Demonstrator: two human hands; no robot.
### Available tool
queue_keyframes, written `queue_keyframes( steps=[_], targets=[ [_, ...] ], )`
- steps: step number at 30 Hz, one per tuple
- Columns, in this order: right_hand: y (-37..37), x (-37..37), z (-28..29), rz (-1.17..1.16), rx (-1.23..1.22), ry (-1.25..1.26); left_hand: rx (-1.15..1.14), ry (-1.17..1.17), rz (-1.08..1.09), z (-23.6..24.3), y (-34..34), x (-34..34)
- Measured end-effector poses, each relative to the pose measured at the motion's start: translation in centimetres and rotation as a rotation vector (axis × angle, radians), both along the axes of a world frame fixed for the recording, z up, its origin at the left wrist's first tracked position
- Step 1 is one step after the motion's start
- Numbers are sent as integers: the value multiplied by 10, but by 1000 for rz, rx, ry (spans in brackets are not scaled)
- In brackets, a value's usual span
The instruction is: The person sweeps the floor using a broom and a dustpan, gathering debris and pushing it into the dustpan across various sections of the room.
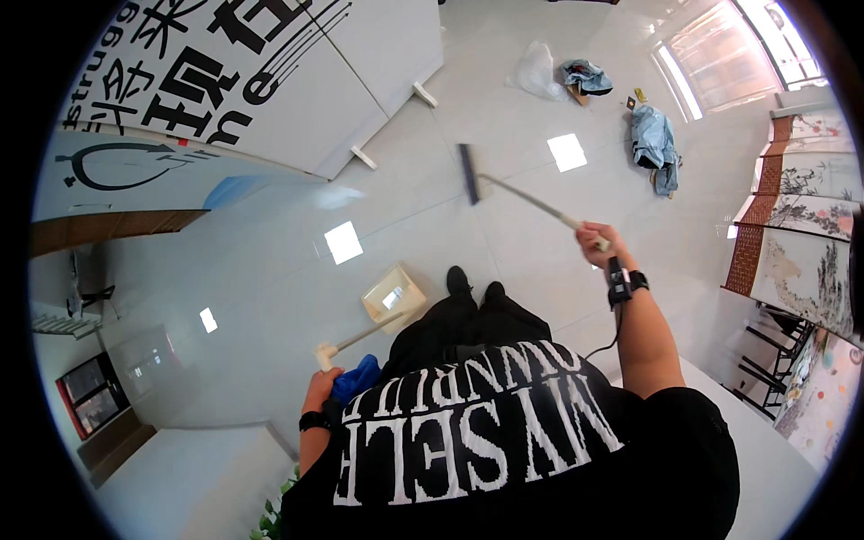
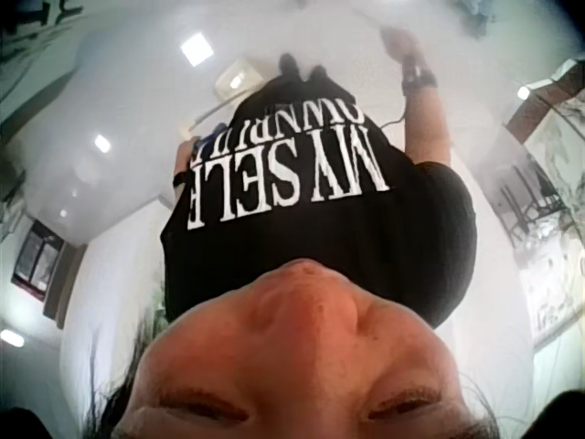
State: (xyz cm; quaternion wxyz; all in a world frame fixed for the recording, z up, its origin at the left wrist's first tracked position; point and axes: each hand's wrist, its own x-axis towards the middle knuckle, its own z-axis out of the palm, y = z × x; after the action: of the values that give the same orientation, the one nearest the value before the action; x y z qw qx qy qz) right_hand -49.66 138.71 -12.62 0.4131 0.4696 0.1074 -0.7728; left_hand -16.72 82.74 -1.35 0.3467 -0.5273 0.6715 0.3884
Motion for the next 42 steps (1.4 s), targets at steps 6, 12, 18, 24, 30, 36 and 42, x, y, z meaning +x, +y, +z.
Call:
queue_keyframes(
  steps=[6,12,18,24,30,36,42],
  targets=[
    [5,-16,-3,56,320,169,-66,-11,-106,-8,-20,-10],
    [-72,25,38,-13,275,262,-33,73,60,-18,-22,-7],
    [-109,7,44,-39,-242,87,-13,100,66,-9,-3,-40],
    [-211,-54,0,90,-420,-3,-41,62,37,-14,-3,-52],
    [-199,-154,-53,114,-335,20,-172,76,-332,-14,15,-90],
    [-46,-203,-60,-243,-351,-117,-207,118,-467,-2,44,-171],
    [113,-235,-29,-258,-165,-10,-151,53,-272,-13,76,-263]
  ],
)
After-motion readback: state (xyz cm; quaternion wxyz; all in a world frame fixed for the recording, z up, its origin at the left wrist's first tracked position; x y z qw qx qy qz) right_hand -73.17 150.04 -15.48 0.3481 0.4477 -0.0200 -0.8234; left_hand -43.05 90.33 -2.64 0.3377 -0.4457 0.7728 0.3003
